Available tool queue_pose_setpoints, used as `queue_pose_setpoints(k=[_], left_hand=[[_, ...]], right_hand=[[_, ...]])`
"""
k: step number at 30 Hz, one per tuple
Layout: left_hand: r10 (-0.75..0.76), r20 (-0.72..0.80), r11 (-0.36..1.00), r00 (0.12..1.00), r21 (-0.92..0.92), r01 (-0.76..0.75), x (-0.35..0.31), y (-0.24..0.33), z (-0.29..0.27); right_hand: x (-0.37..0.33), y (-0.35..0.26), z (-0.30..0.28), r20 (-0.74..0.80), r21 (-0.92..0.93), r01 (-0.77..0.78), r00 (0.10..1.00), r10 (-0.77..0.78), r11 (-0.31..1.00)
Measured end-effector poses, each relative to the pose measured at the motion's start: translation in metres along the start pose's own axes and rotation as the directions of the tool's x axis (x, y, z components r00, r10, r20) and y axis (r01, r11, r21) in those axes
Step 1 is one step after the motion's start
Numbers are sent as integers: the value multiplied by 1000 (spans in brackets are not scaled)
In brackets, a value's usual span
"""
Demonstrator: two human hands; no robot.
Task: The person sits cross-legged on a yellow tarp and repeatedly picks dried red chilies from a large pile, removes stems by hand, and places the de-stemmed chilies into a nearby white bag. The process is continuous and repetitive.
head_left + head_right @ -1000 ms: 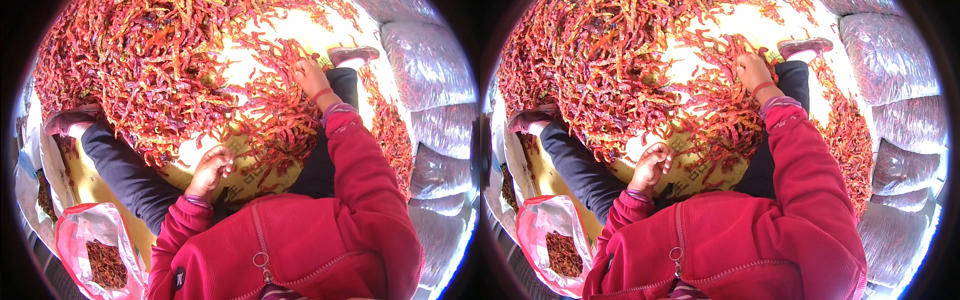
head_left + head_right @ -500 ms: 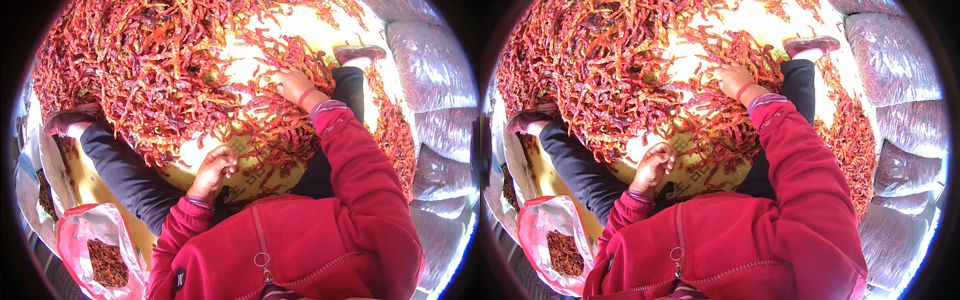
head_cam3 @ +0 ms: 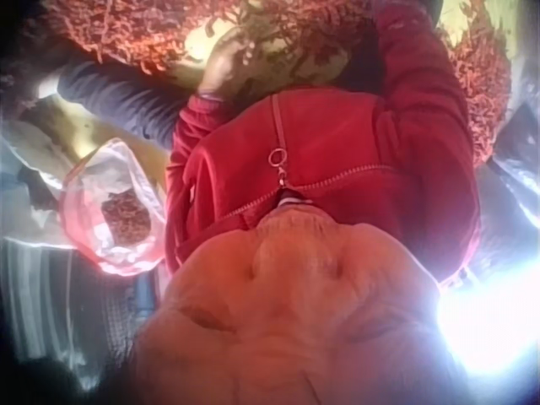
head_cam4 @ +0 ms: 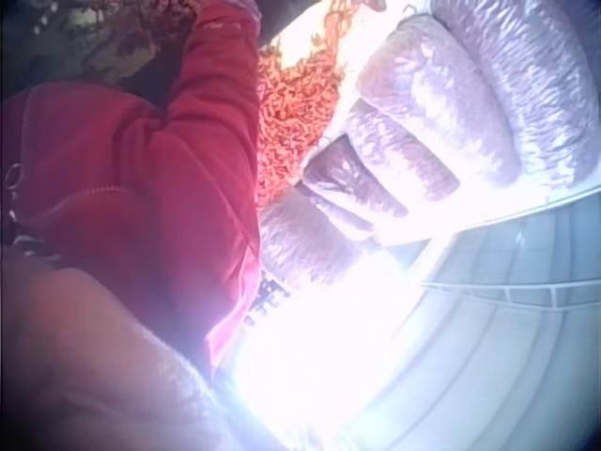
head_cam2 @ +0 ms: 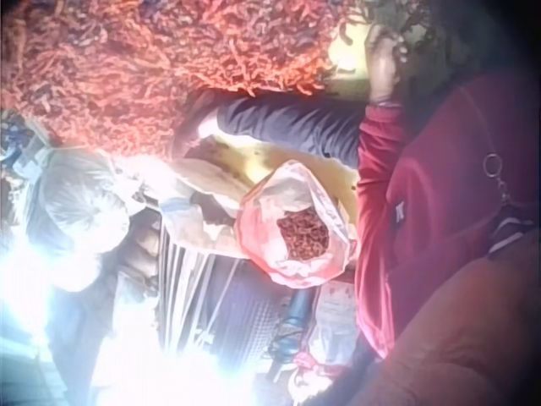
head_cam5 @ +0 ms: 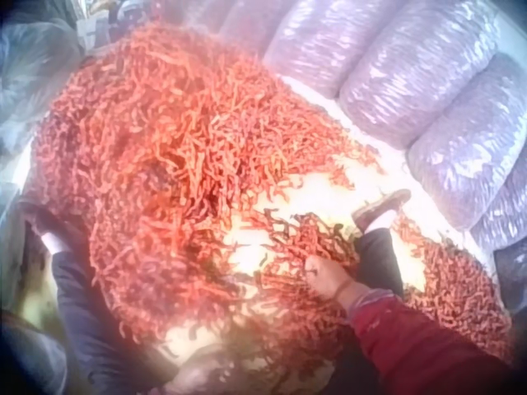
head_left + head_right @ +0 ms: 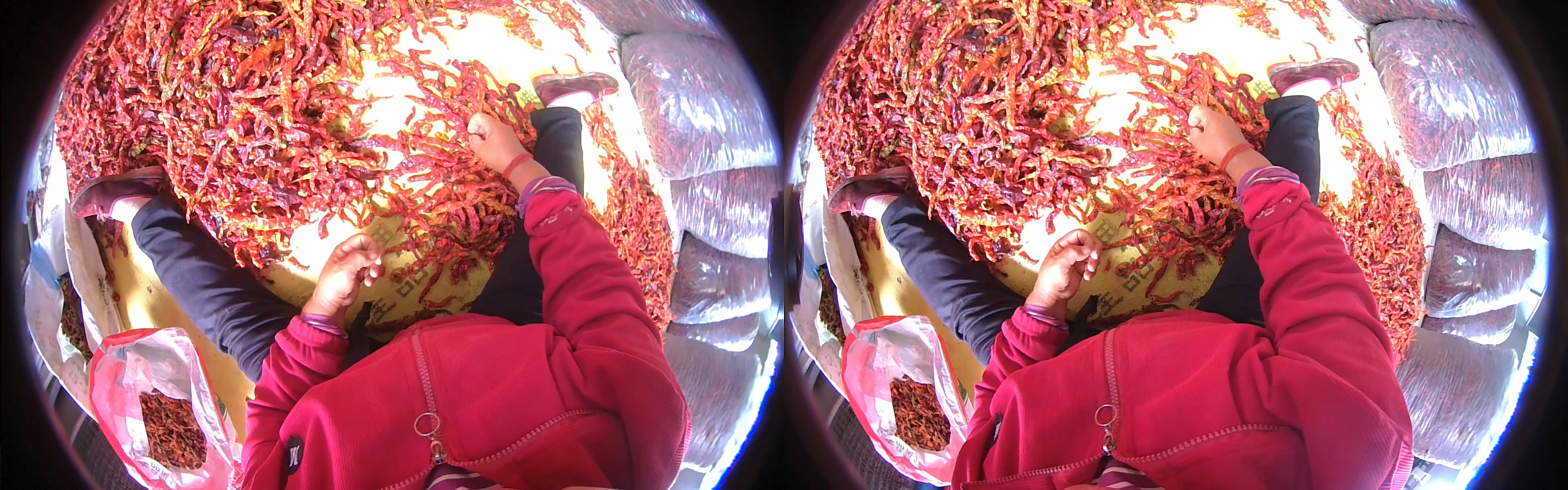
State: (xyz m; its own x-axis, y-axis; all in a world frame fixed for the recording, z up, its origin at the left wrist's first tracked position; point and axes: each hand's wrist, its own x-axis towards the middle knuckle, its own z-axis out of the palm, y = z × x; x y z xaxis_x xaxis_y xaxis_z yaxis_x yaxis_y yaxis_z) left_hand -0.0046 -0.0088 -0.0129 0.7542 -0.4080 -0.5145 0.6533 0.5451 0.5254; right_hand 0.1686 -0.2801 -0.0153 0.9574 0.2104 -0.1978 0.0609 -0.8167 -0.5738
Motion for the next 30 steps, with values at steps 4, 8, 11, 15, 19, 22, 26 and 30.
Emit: queue_pose_setpoints(k=[4,8,11,15,19,22,26,30], left_hand=[[-19,-13,1000,1000,-3,19,1,3,3],[-9,-21,1000,1000,-14,9,1,0,2],[-2,-1,1000,1000,-26,2,1,1,3],[-23,-2,999,1000,-30,23,1,2,3],[-22,33,999,999,-37,24,2,2,2],[-7,15,1000,1000,-28,7,3,0,1],[-18,11,999,1000,-28,18,3,-4,-6],[-18,66,991,998,-129,26,4,-7,3]], right_hand=[[13,10,7,47,260,69,995,-84,963],[16,-21,3,211,32,4,977,-10,999],[23,-35,7,232,-342,141,971,-62,929],[30,-39,17,323,-515,257,942,-93,818],[35,-47,19,360,-579,240,933,-20,779],[32,-52,9,324,-550,156,945,37,821],[9,-63,-10,198,-231,147,975,-101,962],[-48,-114,8,328,83,249,907,-262,965]])
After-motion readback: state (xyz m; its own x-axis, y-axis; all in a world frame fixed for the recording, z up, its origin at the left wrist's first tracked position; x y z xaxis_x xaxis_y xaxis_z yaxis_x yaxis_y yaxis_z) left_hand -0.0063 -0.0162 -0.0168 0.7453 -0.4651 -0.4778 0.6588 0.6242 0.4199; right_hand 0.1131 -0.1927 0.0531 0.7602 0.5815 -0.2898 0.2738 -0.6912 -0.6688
